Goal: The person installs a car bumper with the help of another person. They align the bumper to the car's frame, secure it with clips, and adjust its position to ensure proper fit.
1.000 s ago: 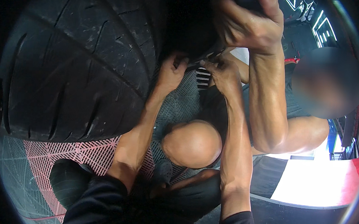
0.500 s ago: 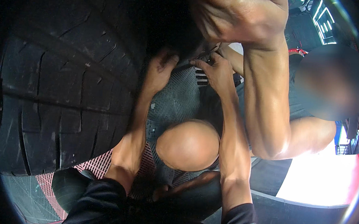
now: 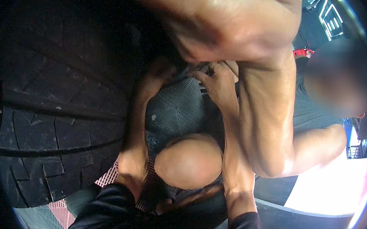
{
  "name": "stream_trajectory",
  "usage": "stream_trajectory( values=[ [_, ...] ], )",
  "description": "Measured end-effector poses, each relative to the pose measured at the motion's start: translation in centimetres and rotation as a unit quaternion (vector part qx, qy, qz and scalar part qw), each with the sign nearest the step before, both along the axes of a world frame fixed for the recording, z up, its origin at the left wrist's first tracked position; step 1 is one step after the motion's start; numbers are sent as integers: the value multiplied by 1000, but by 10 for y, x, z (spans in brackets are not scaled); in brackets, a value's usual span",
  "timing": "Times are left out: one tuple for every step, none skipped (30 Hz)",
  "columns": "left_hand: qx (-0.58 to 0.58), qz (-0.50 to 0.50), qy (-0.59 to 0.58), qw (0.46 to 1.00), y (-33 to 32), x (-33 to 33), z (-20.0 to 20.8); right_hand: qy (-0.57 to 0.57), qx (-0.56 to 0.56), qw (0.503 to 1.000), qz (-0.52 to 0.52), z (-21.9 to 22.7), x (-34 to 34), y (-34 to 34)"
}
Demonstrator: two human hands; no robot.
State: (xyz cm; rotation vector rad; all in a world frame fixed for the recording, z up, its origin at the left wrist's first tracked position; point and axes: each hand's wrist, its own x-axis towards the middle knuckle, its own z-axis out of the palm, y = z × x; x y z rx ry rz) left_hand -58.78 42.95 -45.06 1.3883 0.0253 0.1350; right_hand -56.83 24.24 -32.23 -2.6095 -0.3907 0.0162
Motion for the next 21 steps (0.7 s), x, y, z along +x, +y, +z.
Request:
stream_trajectory(
  values=[
    [54, 6, 15, 998, 5, -5, 3, 12, -20, 1000, -13, 8, -3, 6],
    [20, 16, 29, 999, -2, -14, 6, 30, -40, 998, -32, 9, -8, 4],
    [-10, 27, 40, 999, -8, -23, 14, -7, 2, 1000, 1, 1, -8, 0],
    [-40, 37, 53, 997, -17, -32, 18, 27, -40, 999, -24, 1, -8, -8],
    [-68, 99, 47, 992, -30, -33, 9, 7, 35, 999, 9, -2, -7, -8],
    [-94, 164, 39, 981, -46, -33, -19, -13, 114, 992, 45, -7, -7, -4],
    [-117, 227, 35, 966, -56, -38, -52, 40, 63, 997, 10, -3, -11, 1],
    [-74, 219, 62, 971, -63, -47, -76, 63, 46, 997, -6, -3, -12, -5],
    [-34, 212, 85, 973, -69, -54, -94, 46, 76, 996, 5, -9, -16, -14],
    [5, 208, 110, 972, -73, -62, -110, 31, 105, 994, 21, -14, -20, -20],
    [-21, 178, 110, 978, -73, -67, -125, 69, 129, 989, -9, -6, -26, -27],
    [-47, 146, 110, 982, -71, -67, -135, 107, 153, 982, -40, 7, -34, -27],
    [-73, 115, 109, 985, -70, -65, -144, 168, 164, 968, -91, 21, -43, -25],
    [-254, 89, 121, 956, -76, -63, -142, 144, 174, 968, -108, 21, -51, -33],
    [-426, 61, 130, 893, -85, -60, -137, 119, 184, 968, -124, 20, -58, -41],
    [-577, 45, 125, 806, -77, -49, -143, 96, 202, 967, -124, 18, -60, -32],
    [-610, 6, 70, 789, -61, -38, -152, 79, 210, 967, -125, 13, -62, -18],
    [-601, 23, 89, 794, -62, -31, -147, 65, 184, 972, -130, 14, -68, -11],
    [-590, 41, 107, 799, -63, -24, -141, 51, 158, 977, -134, 17, -72, -3],
    [-581, 55, 130, 802, -70, -23, -135, 38, 129, 981, -142, 18, -76, -3],
    [-549, 74, 165, 816, -75, -29, -120, 46, 135, 981, -132, 19, -80, -10]
  ],
)
